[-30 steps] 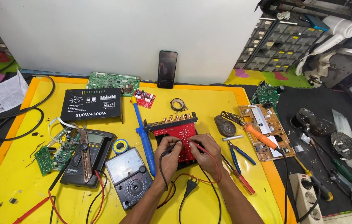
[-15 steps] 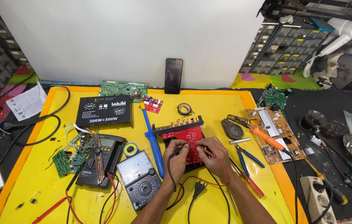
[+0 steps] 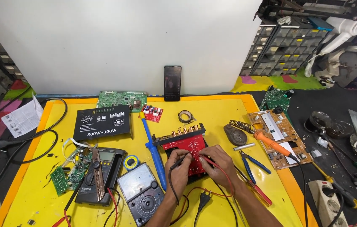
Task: The person uses a multimeter to test a red circuit board, touching the probes to various points on the board's surface. The person holds the board steady with one hand while manipulating the multimeter probes with the other.
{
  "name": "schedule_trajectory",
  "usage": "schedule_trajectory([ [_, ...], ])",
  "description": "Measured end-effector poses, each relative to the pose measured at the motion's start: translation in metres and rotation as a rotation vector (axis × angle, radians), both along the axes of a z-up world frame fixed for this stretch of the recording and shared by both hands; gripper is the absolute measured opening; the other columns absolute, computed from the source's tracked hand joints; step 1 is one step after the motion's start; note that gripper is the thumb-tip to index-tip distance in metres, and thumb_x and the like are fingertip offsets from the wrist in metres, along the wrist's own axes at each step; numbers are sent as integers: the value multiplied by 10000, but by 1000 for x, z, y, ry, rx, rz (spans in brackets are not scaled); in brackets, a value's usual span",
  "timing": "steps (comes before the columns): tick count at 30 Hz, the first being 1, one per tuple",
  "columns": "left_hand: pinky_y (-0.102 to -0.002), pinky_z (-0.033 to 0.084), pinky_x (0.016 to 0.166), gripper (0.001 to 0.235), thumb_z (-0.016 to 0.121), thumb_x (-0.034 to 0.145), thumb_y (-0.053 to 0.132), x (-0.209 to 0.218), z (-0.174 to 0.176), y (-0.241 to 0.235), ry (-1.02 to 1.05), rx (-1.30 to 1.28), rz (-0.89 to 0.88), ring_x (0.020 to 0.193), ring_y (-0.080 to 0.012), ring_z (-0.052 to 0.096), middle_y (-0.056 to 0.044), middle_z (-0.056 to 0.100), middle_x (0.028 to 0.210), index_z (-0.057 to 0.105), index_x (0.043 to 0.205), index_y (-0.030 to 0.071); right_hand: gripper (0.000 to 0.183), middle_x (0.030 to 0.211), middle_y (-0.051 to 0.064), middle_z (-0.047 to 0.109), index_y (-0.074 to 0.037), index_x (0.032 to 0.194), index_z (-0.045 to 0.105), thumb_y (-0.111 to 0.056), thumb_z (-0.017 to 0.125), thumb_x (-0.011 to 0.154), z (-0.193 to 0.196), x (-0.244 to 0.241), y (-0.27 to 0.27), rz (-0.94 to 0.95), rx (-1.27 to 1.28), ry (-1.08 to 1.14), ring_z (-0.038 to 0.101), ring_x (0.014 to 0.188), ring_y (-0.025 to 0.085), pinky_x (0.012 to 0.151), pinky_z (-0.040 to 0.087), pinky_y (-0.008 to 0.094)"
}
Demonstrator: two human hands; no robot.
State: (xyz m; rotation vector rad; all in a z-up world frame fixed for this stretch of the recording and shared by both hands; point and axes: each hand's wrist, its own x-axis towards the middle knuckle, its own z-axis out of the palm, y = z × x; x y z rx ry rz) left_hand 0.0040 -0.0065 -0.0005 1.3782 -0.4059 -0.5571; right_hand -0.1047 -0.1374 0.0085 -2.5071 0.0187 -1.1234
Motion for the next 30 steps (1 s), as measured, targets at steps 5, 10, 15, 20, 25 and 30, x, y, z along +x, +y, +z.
schedule_trajectory([
  [5,-288,555,743,156,675,908,223,1,1,0,8,1,-3,837,-148,693,-54,741,882,711,990,95,157,1015,108,754,-33,1075,714,-126,722,948,0,2,-1,3,72,5,691,882,248,775,564,347],
  [10,-286,514,665,148,675,904,237,0,-4,-2,-4,36,7,772,-127,635,-27,711,841,707,980,115,175,1035,109,765,-34,1090,723,-129,729,944,1,2,-2,7,84,21,700,898,249,794,570,350],
  [15,-279,514,674,145,676,905,237,0,-2,-2,6,28,3,779,-122,632,-21,705,846,704,984,118,170,1023,106,755,-32,1089,708,-130,719,950,5,2,0,17,29,29,683,878,240,780,550,337],
  [20,-286,529,678,170,667,904,256,-1,-1,-1,-13,54,1,795,-127,649,-27,716,863,706,997,119,168,1014,122,754,-18,1070,707,-133,725,949,4,2,-3,23,-36,33,696,880,258,778,567,352],
  [25,-288,528,679,175,661,899,262,-2,-3,-2,-15,68,11,790,-126,653,-24,726,855,707,997,125,179,1017,114,754,-11,1089,709,-121,728,949,10,-2,-2,38,-54,73,691,895,261,770,574,354],
  [30,-284,562,718,170,660,901,233,-2,-5,-4,-1,9,15,834,-139,683,-42,742,891,716,1001,108,208,1047,106,754,-29,1112,702,-142,741,942,6,-5,-4,25,-103,113,695,935,265,772,592,357],
])
